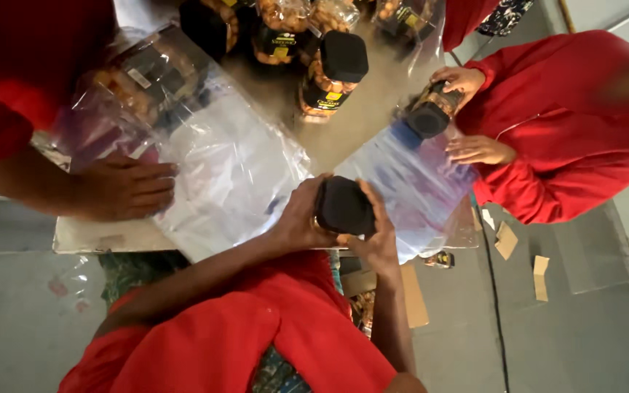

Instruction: The person places jars of processed food into plastic sleeves on a table and hands them to another person.

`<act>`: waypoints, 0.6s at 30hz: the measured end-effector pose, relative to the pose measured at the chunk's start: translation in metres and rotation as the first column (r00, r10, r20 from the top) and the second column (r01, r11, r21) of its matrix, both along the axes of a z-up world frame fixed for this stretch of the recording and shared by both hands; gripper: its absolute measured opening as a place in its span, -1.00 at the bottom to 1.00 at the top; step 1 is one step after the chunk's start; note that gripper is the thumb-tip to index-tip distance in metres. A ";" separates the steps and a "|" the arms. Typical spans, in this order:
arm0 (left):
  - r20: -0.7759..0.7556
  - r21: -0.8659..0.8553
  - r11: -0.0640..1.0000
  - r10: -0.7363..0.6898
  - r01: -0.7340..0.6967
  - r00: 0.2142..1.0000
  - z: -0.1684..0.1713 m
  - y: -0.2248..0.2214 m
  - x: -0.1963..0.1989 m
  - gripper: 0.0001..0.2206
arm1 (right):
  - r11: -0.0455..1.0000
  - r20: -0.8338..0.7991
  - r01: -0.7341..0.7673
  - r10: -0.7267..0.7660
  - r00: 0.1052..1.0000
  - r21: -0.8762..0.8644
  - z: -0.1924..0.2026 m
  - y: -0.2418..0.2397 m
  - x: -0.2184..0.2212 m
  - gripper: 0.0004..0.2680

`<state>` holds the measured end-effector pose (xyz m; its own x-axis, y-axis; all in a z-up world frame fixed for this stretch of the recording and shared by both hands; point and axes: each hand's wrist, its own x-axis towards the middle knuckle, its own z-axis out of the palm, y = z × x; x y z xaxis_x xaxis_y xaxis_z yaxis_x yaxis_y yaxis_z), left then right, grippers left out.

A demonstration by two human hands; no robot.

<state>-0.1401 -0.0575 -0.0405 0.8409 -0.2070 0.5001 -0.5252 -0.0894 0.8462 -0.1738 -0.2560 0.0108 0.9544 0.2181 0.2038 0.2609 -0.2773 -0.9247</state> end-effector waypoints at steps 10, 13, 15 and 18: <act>-0.102 -0.060 0.946 -0.323 0.319 0.941 -0.003 0.016 0.027 0.01 | 0.974 -0.042 -0.064 0.075 0.996 0.218 -0.018 0.002 0.018 -0.17; -0.118 -0.052 0.938 -0.346 0.342 0.931 -0.012 0.014 0.030 0.02 | 0.981 0.055 -0.074 0.065 0.996 0.178 -0.026 0.000 0.020 -0.21; -0.102 -0.055 0.938 -0.347 0.343 0.932 -0.016 0.014 0.031 0.04 | 0.981 0.049 -0.062 0.054 0.997 0.183 -0.028 -0.001 0.023 -0.21; -0.070 -0.049 0.940 -0.340 0.337 0.938 -0.019 0.014 0.031 0.03 | 0.949 0.052 -0.132 0.122 0.991 0.286 -0.029 -0.002 0.024 -0.24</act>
<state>-0.1088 -0.0438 -0.0590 0.7600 -0.4697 0.4491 -0.4527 0.1131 0.8844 -0.1494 -0.2578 -0.0182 0.9142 0.2642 0.3074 0.3090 0.0366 -0.9504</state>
